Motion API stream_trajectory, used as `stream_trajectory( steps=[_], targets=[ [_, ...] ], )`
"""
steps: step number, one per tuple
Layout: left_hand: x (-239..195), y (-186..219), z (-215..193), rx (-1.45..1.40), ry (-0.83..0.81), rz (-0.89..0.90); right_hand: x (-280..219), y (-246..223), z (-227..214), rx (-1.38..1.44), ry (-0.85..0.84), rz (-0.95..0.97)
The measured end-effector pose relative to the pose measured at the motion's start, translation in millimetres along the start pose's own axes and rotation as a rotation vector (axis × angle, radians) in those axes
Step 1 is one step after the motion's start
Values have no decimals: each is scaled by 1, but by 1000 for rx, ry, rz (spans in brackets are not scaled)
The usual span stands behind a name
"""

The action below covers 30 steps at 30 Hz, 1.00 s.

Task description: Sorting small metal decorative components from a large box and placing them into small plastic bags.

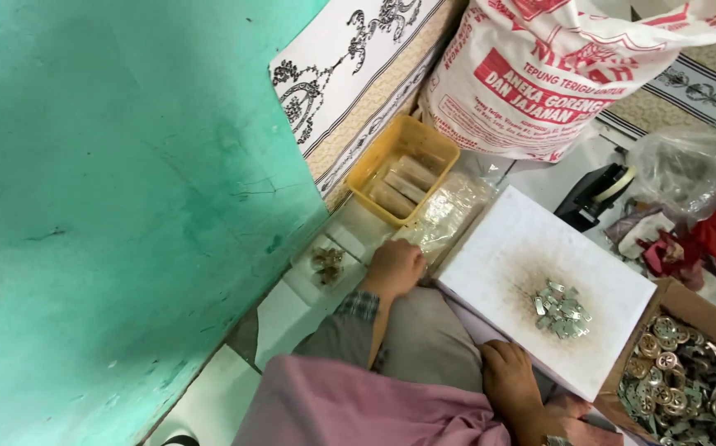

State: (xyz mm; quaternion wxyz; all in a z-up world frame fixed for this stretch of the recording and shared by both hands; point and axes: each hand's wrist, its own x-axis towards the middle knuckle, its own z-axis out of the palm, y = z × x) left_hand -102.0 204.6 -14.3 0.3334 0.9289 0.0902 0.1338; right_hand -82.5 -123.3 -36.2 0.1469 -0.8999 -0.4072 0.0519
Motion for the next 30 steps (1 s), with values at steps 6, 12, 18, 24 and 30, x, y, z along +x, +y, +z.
stream_trajectory(
  steps=[6,12,18,24,30],
  targets=[
    [11,-21,15,-160,112,-318,87,-50,-34,-2,206,-244],
    [-6,-43,36,-44,255,-311,185,-83,0,-336,-77,-235],
    [-1,-33,20,-18,232,-258,217,-64,60,-444,-254,-112],
    [3,-27,8,-81,254,-258,205,-91,21,-382,-19,-161],
    [1,-24,3,-220,372,-162,154,-96,-1,191,347,-196]
  ],
)
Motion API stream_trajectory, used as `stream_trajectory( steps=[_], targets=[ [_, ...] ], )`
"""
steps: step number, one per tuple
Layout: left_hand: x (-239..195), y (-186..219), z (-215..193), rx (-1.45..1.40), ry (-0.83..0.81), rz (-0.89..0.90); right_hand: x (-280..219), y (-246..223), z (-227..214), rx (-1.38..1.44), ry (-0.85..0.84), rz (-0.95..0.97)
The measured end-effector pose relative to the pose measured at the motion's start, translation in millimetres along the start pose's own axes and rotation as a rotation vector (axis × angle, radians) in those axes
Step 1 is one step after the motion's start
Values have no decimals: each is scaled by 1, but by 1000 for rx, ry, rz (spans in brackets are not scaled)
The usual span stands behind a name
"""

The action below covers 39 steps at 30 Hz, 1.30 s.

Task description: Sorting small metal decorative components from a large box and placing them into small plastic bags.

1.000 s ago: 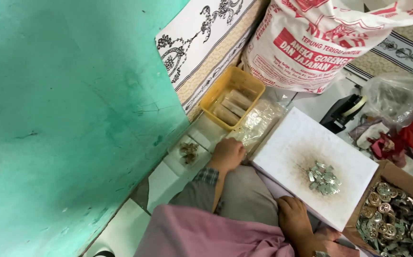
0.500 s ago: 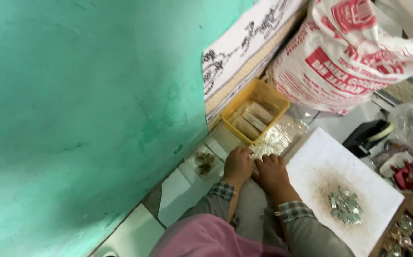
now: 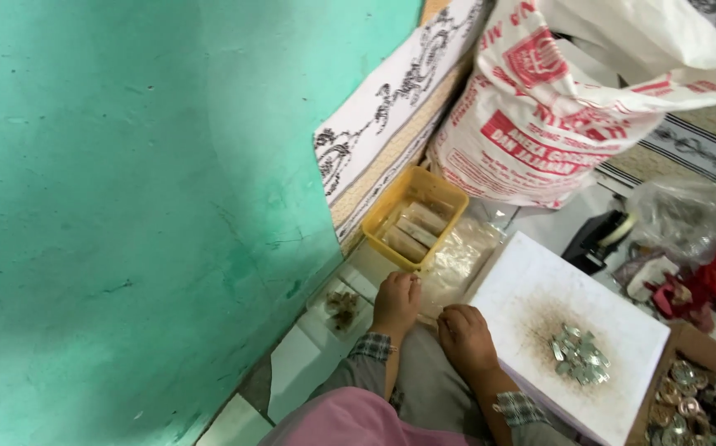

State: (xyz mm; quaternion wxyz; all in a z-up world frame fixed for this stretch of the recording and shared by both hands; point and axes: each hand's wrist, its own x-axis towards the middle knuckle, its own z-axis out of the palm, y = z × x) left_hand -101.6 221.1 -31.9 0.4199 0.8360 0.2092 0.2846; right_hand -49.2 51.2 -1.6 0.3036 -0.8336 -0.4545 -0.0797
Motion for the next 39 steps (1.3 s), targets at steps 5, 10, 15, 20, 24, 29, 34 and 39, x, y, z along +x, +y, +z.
stream_trajectory(
  steps=[5,10,15,20,24,29,34,39],
  targets=[
    [8,24,-22,-15,-438,-433,-64,-27,-37,208,38,89],
    [12,-14,5,-190,-590,-526,-113,-26,-72,296,-29,-26],
    [2,36,7,-400,-613,-543,-163,-3,-103,234,36,-3],
    [-48,120,22,-634,-380,-242,-227,56,-110,91,40,438],
    [-96,170,33,-523,-491,-109,-259,73,-122,188,261,578],
    [-128,230,27,-302,-766,194,-235,36,-191,180,454,476],
    [-136,283,19,-256,-746,517,-210,4,-268,-26,367,304],
    [-131,302,12,-280,-762,625,-226,11,-269,17,406,375]
  ],
)
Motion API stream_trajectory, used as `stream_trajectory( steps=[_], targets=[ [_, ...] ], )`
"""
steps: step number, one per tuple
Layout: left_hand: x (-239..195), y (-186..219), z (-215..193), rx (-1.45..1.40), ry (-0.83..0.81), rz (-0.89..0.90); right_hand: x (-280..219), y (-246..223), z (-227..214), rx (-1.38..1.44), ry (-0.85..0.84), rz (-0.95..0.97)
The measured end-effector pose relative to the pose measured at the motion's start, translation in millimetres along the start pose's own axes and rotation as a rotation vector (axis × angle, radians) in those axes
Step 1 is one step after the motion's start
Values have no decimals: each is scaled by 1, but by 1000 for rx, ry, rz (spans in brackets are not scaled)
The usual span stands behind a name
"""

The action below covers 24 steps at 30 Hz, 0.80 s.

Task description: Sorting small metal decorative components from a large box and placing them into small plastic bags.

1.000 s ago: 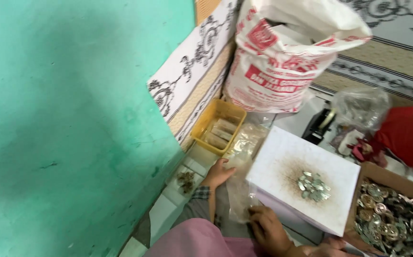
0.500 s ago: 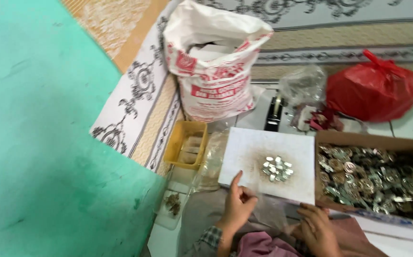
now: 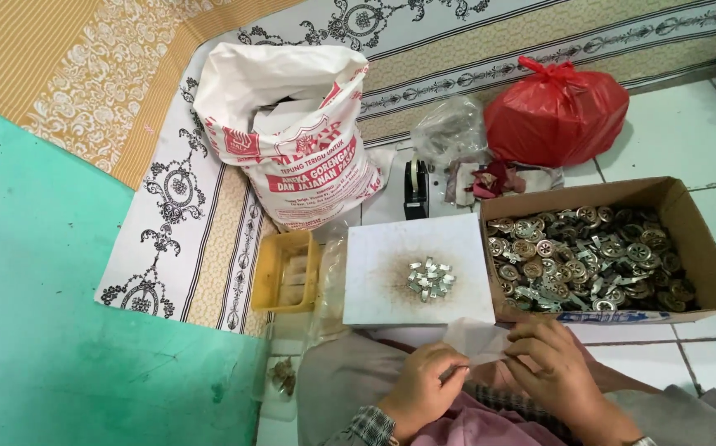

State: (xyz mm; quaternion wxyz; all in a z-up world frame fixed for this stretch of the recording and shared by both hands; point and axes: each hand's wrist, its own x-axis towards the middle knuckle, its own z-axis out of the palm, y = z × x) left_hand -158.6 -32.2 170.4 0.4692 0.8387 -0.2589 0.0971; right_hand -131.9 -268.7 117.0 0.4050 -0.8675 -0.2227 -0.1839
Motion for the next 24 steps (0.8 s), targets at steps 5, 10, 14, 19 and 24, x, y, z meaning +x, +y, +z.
stream_trajectory(
  steps=[5,10,14,19,24],
  targets=[
    [-3,-17,5,-33,61,-1,4,-13,-7,5,-2,29],
    [2,-11,-2,-82,99,-5,19,-39,-17,42,20,-52],
    [5,-11,-8,-146,134,41,30,-57,-25,18,61,-121],
    [5,-16,-10,-174,158,33,21,-49,-23,-115,70,-204],
    [5,-11,-13,-138,139,29,17,-53,-21,-255,117,-204]
  ],
)
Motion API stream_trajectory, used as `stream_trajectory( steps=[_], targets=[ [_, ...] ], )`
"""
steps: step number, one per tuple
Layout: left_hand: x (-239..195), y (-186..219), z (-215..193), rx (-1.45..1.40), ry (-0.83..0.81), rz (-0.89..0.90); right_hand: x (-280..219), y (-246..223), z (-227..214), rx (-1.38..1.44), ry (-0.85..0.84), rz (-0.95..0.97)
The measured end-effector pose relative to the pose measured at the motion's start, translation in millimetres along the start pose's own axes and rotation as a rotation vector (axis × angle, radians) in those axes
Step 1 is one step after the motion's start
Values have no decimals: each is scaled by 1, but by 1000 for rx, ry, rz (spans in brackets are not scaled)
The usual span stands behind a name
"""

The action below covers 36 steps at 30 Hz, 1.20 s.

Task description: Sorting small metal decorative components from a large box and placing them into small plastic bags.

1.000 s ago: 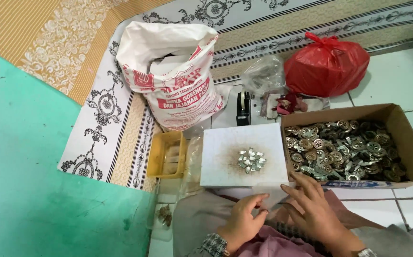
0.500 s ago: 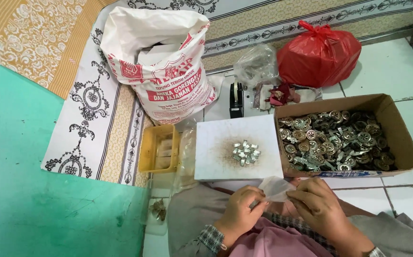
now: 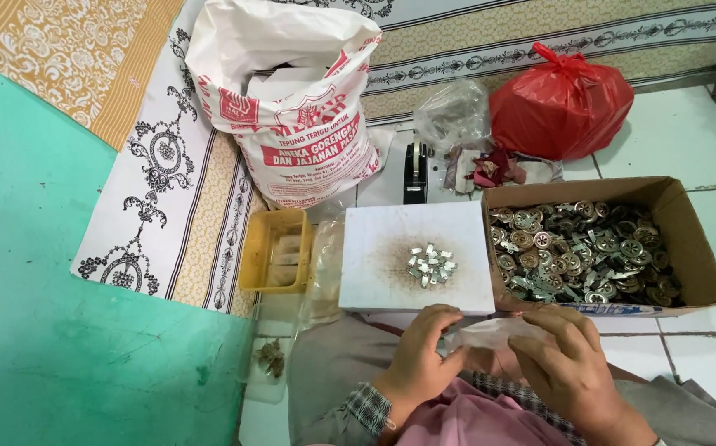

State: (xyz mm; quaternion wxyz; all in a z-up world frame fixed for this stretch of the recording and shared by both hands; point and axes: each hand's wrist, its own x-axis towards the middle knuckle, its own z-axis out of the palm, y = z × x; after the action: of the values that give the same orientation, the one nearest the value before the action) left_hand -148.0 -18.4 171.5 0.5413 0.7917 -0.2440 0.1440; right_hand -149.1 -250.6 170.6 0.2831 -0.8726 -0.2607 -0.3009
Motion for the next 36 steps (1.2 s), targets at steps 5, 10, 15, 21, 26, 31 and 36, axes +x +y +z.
stream_trajectory(
  steps=[5,10,15,21,26,31,36],
  targets=[
    [-2,14,-1,195,-80,200,-10,3,8,55,-83,23],
    [-1,24,-6,294,-162,159,1,-16,4,98,-122,-44],
    [-10,21,-14,397,-196,186,-1,-12,10,6,-272,-20],
    [-12,14,-35,274,-145,49,3,-15,29,161,-453,-16],
    [-17,-8,-41,153,-81,-140,14,-14,53,663,-581,171],
    [-24,-32,-41,105,-27,-179,11,56,130,573,-413,530],
    [-31,-54,-41,67,-10,-213,30,101,196,121,-519,611]
  ],
)
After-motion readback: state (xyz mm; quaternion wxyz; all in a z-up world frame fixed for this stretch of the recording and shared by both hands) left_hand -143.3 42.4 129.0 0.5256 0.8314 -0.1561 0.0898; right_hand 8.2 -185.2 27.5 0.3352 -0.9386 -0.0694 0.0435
